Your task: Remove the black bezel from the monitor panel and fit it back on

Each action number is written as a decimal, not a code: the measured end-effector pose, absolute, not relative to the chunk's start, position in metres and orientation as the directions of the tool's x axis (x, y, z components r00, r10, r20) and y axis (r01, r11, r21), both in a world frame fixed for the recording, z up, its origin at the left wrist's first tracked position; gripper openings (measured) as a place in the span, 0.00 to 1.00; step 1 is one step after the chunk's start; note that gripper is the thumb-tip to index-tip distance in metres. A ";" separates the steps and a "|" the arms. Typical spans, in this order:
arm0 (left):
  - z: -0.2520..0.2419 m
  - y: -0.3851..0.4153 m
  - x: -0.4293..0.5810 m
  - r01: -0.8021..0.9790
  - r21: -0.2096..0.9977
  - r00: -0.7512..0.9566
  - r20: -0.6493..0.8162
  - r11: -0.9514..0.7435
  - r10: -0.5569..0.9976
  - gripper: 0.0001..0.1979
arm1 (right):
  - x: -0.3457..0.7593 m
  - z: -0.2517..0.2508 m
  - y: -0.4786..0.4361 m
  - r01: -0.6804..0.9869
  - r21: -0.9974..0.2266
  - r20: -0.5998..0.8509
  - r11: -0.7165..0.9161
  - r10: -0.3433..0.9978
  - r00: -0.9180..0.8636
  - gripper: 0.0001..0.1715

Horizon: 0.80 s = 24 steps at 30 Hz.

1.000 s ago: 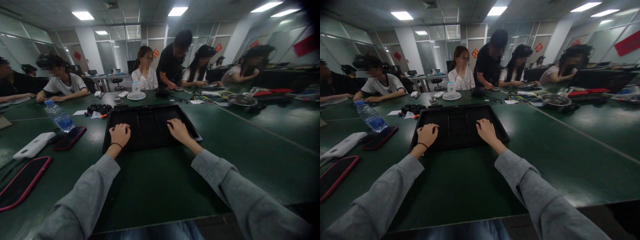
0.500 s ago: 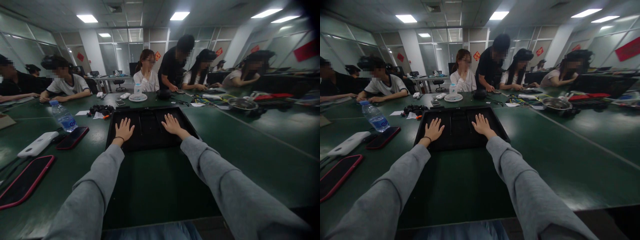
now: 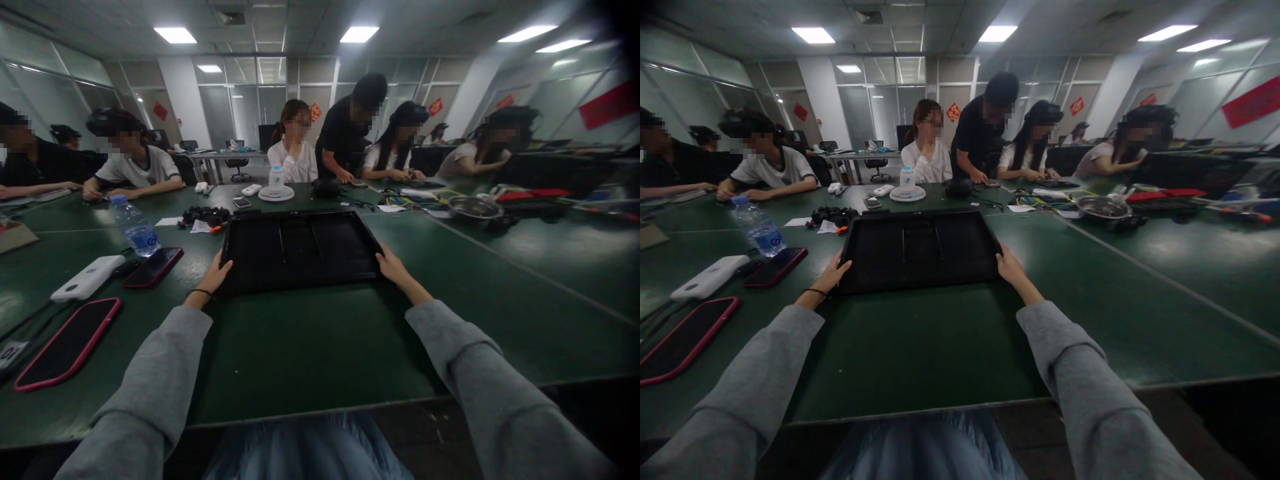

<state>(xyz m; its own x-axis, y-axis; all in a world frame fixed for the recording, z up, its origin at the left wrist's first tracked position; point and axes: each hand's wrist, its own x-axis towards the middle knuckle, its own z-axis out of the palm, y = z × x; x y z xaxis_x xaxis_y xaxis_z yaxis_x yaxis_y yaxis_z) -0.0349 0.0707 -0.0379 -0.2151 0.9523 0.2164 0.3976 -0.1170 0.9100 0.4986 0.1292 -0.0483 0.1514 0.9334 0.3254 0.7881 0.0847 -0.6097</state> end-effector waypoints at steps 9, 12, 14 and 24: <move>-0.019 0.068 -0.056 -0.129 0.986 -0.233 -0.132 0.104 0.963 0.23 | 0.489 -0.057 0.111 0.316 -0.946 0.160 0.072 0.951 0.264 0.30; -0.016 0.064 -0.060 -0.190 0.978 -0.233 -0.129 0.085 0.964 0.20 | 0.491 -0.048 0.118 0.233 -0.972 0.072 0.016 0.969 0.236 0.35; -0.015 0.063 -0.060 -0.198 0.979 -0.242 -0.103 0.055 0.965 0.17 | 0.493 -0.041 0.129 0.242 -0.970 0.081 0.036 0.980 0.180 0.37; -0.017 0.064 -0.062 -0.216 0.975 -0.303 -0.119 0.053 0.946 0.10 | 0.500 -0.037 0.135 0.162 -0.978 0.155 0.131 0.976 0.150 0.45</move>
